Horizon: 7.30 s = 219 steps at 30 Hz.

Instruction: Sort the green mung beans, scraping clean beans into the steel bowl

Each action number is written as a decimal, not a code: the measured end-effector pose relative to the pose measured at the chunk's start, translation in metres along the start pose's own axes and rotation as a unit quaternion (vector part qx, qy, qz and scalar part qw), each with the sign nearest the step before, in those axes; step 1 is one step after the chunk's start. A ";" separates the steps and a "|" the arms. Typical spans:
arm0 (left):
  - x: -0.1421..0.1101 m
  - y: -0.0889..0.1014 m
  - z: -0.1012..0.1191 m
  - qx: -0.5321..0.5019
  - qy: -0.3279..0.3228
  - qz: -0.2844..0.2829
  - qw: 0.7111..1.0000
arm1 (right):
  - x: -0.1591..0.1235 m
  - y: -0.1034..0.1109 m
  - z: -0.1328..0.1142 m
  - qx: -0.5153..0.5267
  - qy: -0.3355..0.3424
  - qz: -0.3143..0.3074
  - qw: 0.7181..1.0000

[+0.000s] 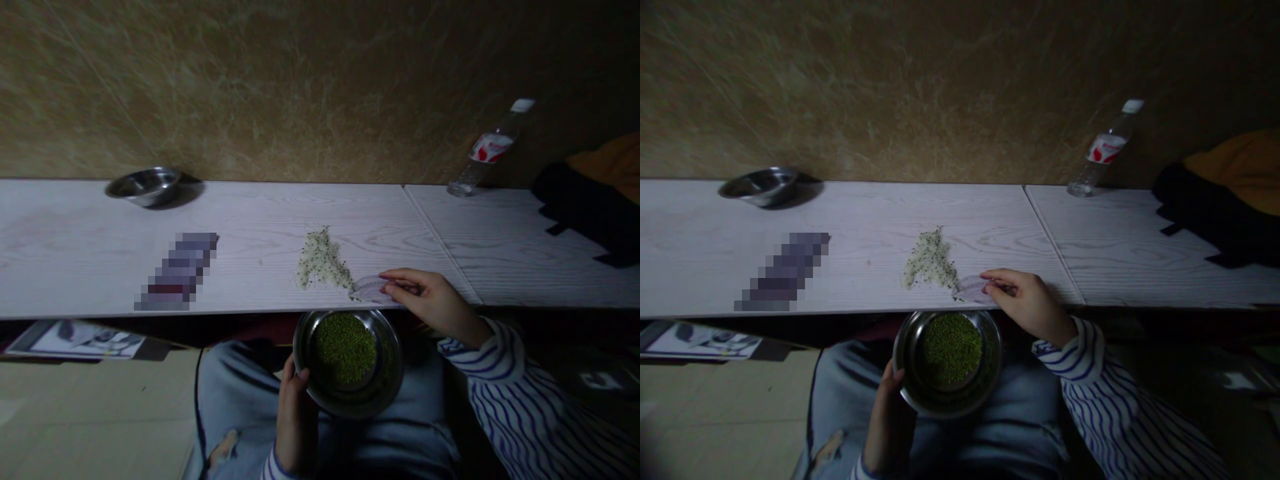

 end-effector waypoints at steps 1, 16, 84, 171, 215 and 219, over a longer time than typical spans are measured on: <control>0.000 -0.001 0.000 0.002 -0.001 -0.004 1.000 | 0.001 -0.001 0.000 -0.004 0.001 -0.004 1.000; 0.003 0.002 0.000 0.005 -0.005 -0.020 1.000 | 0.032 0.001 -0.003 0.022 0.027 0.007 0.999; -0.003 -0.006 0.004 0.016 -0.010 0.006 1.000 | -0.001 -0.012 -0.005 0.030 0.004 -0.034 0.999; 0.002 -0.004 -0.003 0.004 -0.002 -0.013 1.000 | 0.003 -0.018 -0.008 -0.029 0.025 -0.015 0.999; 0.002 0.005 0.002 -0.004 -0.006 0.001 1.000 | 0.027 -0.019 -0.007 0.010 0.021 0.017 1.000; 0.001 0.003 0.004 -0.005 -0.010 -0.003 1.000 | 0.029 -0.027 -0.013 0.022 0.030 0.007 0.999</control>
Point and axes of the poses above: each hand's wrist, its own x-axis towards the middle knuckle, its own y-axis out of the back of the hand, z = x × y, the point moved 9 cm from there along x, towards the middle knuckle, and after that the axes turned 1 degree about -z, right-handed, at the moved point
